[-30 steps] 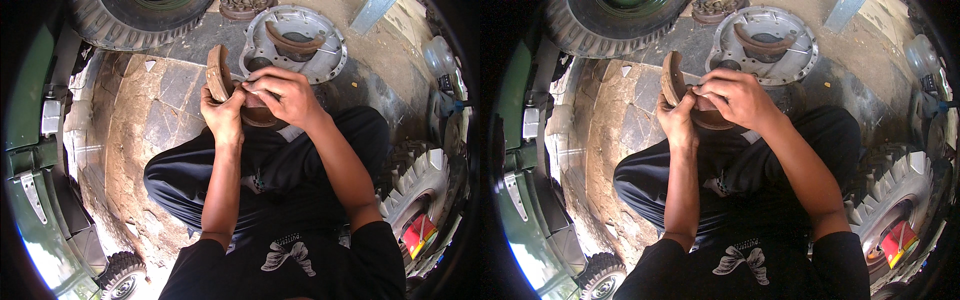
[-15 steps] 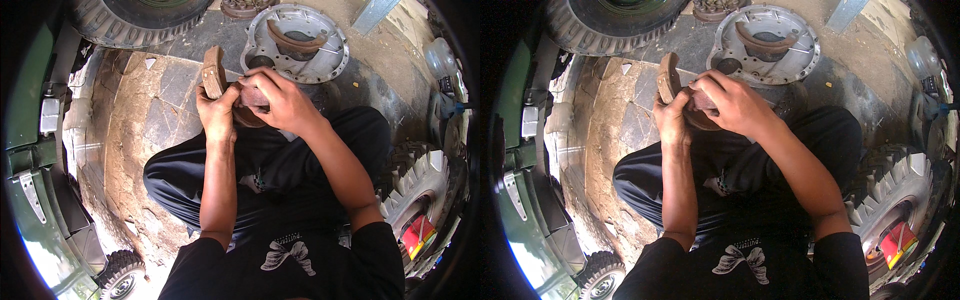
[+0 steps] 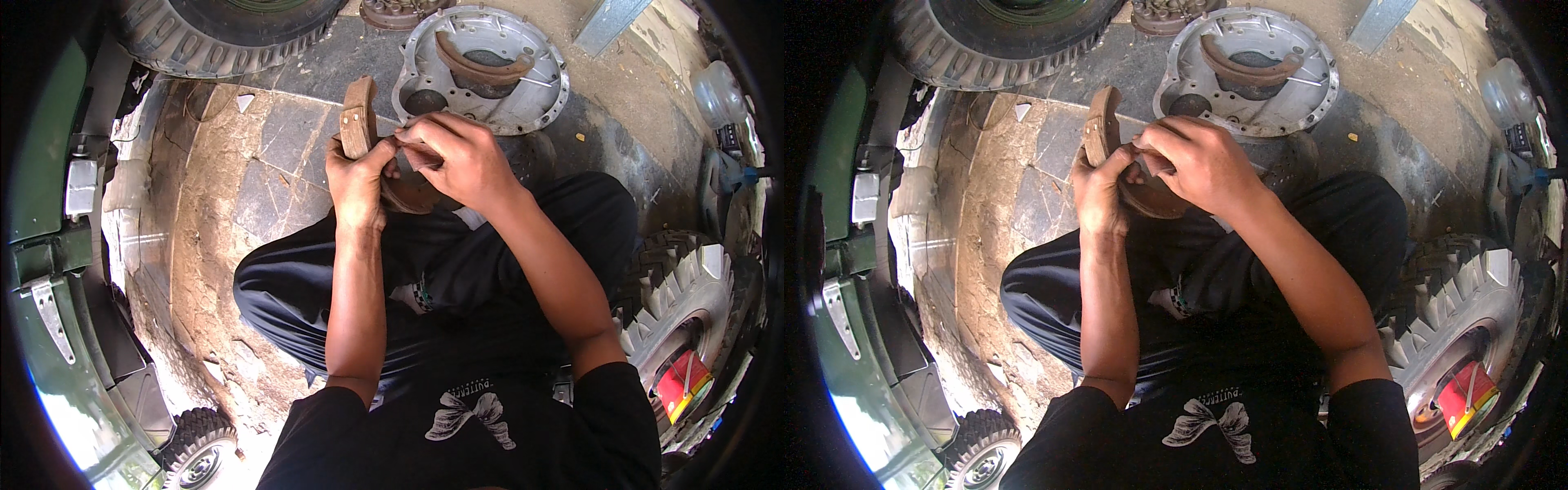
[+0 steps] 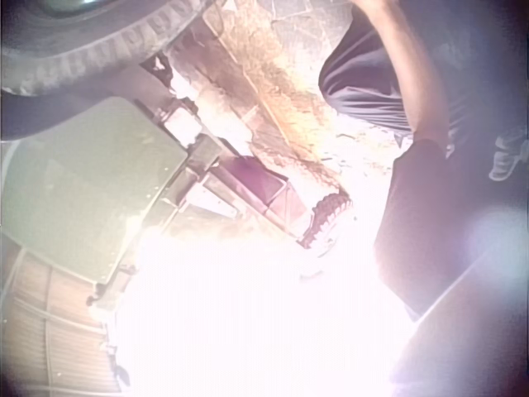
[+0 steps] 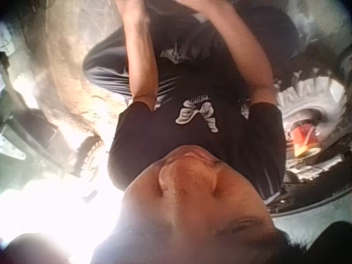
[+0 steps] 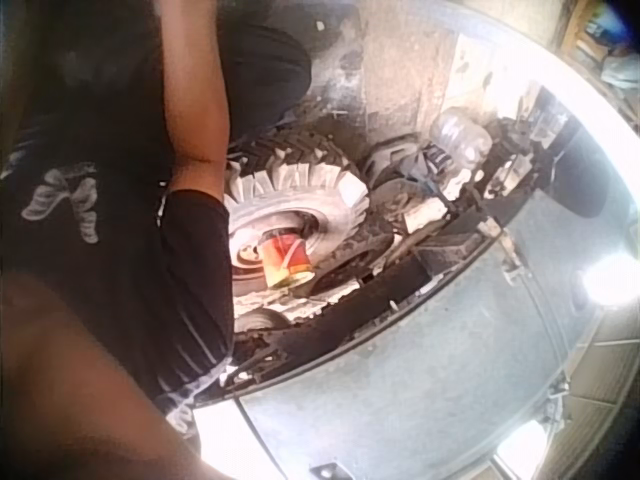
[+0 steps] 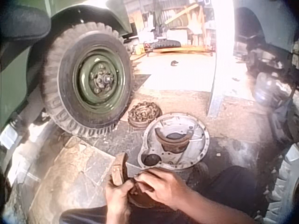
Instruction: The person sits on the floor and uses hands to manipulate brake shoes and a brake drum, repeatedly pressing and adjusting the curved brake components. The person handles the brake shoes one at a time, aligning them with the drum and pressing into place.
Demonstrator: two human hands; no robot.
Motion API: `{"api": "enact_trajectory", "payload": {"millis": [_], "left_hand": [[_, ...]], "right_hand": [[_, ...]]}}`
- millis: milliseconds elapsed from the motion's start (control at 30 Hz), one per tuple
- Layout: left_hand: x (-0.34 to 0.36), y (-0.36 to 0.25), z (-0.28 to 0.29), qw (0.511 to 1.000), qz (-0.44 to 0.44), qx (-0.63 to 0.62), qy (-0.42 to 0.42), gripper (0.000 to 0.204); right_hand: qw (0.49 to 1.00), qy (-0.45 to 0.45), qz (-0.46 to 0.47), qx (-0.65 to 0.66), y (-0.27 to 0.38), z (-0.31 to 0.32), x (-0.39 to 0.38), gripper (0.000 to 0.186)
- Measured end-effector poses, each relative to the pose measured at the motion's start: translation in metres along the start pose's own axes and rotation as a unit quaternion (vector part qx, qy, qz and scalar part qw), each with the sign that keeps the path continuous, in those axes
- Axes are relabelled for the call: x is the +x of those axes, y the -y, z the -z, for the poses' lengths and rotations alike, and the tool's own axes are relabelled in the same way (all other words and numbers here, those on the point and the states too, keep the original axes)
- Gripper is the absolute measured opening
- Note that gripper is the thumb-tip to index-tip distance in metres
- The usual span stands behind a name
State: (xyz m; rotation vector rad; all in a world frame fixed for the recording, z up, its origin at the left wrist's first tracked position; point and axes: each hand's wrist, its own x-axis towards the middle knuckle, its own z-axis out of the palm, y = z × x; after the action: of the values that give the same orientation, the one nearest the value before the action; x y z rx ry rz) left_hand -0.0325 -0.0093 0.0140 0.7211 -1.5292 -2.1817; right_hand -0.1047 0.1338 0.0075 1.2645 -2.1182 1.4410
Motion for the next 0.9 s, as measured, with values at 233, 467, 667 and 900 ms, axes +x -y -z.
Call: {"api": "enact_trajectory", "payload": {"millis": [233, 467, 667, 900], "left_hand": [[0.001, -0.004, -0.001, 1.000, 0.004, -0.010, 0.027, 0.038], [0.001, -0.005, 0.002, 0.998, -0.033, -0.009, 0.057, 0.037], [0.003, -0.006, 0.003, 0.997, -0.039, -0.036, 0.051, 0.038], [0.005, -0.001, 0.004, 0.996, -0.024, -0.062, 0.052, 0.038]], "right_hand": [[0.999, 0.000, -0.014, 0.041, -0.006, 0.007, 0.003, 0.023], [0.990, 0.035, -0.102, 0.085, -0.004, 0.014, 0.006, 0.019], [0.981, 0.024, -0.145, 0.124, -0.004, 0.011, 0.006, 0.018], [0.957, 0.040, -0.225, 0.179, -0.005, 0.012, 0.006, 0.013]]}}
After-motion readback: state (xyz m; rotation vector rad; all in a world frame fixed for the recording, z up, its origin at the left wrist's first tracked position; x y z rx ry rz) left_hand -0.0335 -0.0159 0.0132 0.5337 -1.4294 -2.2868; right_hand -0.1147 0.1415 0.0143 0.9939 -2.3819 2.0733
